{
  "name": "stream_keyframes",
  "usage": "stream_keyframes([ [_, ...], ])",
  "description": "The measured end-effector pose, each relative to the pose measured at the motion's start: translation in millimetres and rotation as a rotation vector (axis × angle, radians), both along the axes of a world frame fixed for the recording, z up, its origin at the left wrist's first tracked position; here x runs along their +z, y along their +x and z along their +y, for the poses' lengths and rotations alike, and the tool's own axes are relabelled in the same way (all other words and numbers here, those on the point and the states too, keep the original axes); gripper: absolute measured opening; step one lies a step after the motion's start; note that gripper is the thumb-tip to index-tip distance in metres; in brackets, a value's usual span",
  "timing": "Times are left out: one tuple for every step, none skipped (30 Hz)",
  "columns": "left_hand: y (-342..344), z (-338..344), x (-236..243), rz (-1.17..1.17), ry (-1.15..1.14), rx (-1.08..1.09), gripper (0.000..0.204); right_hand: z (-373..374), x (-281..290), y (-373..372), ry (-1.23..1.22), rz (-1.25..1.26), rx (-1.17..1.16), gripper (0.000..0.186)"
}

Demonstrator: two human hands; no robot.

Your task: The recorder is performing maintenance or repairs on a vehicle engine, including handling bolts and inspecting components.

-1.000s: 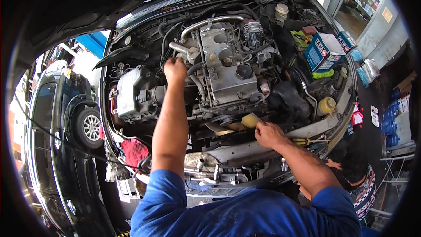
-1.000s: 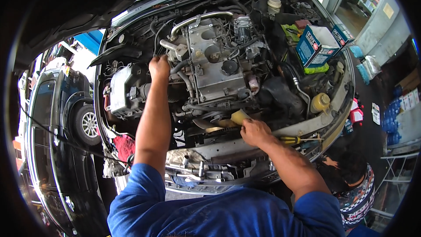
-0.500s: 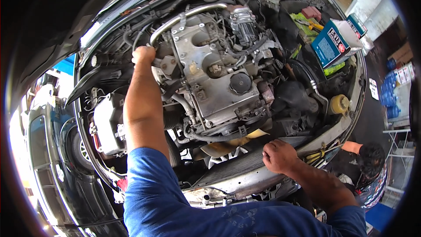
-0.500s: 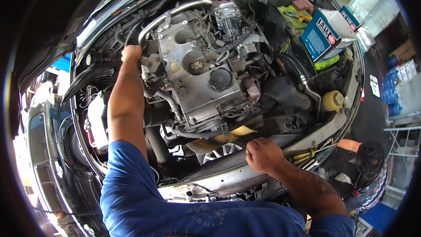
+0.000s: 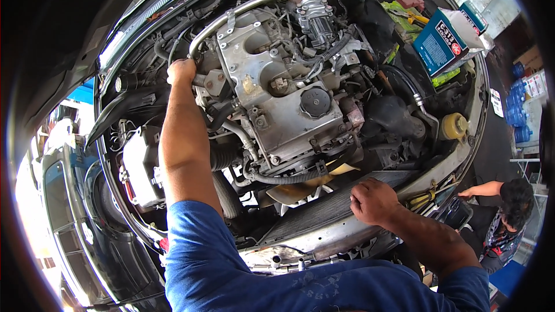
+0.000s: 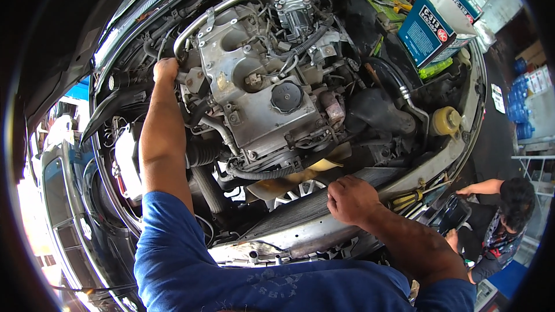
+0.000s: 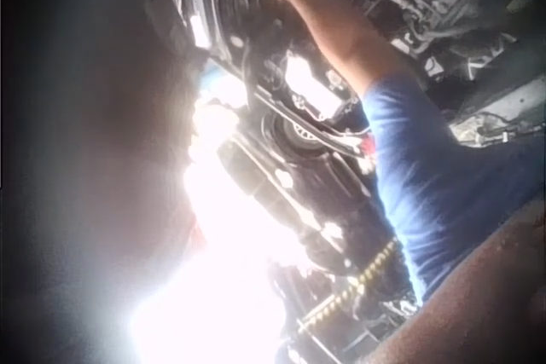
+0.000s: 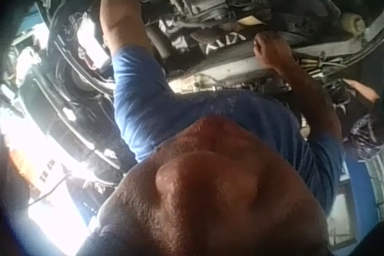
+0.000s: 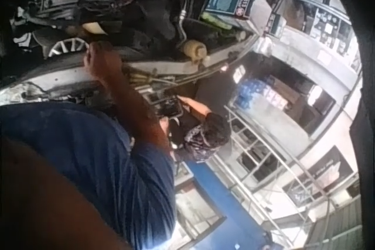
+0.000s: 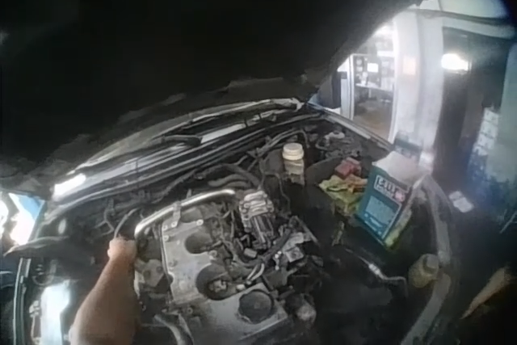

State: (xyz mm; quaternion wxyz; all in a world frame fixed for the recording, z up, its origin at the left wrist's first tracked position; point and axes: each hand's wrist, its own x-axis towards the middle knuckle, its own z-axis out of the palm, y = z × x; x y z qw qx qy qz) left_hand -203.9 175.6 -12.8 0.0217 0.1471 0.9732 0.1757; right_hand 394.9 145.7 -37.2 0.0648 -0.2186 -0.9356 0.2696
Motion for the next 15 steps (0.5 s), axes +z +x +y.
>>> stream_keyframes([
  [-1.1,-3.1,1.5,0.003,-0.007,-0.002,0.042,0.4,0.3,-0.4,-0.001,-0.002,0.007,0.012],
  [-2.5,-7.3,4.3,-0.030,0.031,-0.032,0.043,-0.1,0.3,-1.0,-0.002,-0.002,0.016,0.012],
  [-4.1,-13.5,8.3,-0.061,0.067,-0.058,0.044,-1.8,0.2,-2.1,-0.010,0.005,0.018,0.012],
  [-3.1,-21.4,10.8,-0.050,0.237,-0.076,0.042,-2.6,1.6,-2.3,-0.001,0.024,0.014,0.012],
  [11.3,-18.5,11.0,-0.056,0.238,-0.082,0.042,-0.7,0.9,-0.8,0.014,0.033,0.001,0.012],
  [28.4,-15.6,10.5,0.251,0.368,0.001,0.038,1.2,-0.7,-0.1,0.015,0.031,-0.002,0.012],
  [51.7,-13.4,14.7,0.557,0.497,0.083,0.036,1.3,-2.7,1.9,0.026,0.074,-0.007,0.012],
  [74.5,-14.6,22.5,0.700,0.603,-0.064,0.030,0.9,-4.3,4.0,0.036,0.117,-0.017,0.013],
  [101.1,-19.7,33.6,0.841,0.708,-0.216,0.025,0.2,-5.3,4.0,0.035,0.115,-0.033,0.013],
  [139.8,-25.1,45.0,0.698,0.790,-0.369,0.020,1.0,-5.3,3.4,0.018,0.141,-0.037,0.013],
  [188.8,-30.4,58.8,0.540,0.869,-0.525,0.015,1.6,-3.7,6.4,0.002,0.162,-0.049,0.014],
  [237.4,-41.5,77.7,0.539,0.743,-0.740,0.009,1.9,-0.4,7.9,0.001,0.183,-0.047,0.015],
  [276.7,-54.9,81.4,0.338,0.679,-0.912,0.008,1.1,-0.3,10.2,0.005,0.178,-0.062,0.015],
  [304.8,-63.7,76.6,0.246,0.588,-1.141,0.007,0.8,-1.0,10.2,-0.011,0.203,-0.070,0.015],
  [335.7,-73.7,73.3,0.010,0.538,-1.313,0.011,1.7,-3.3,9.9,-0.028,0.229,-0.080,0.015],
])
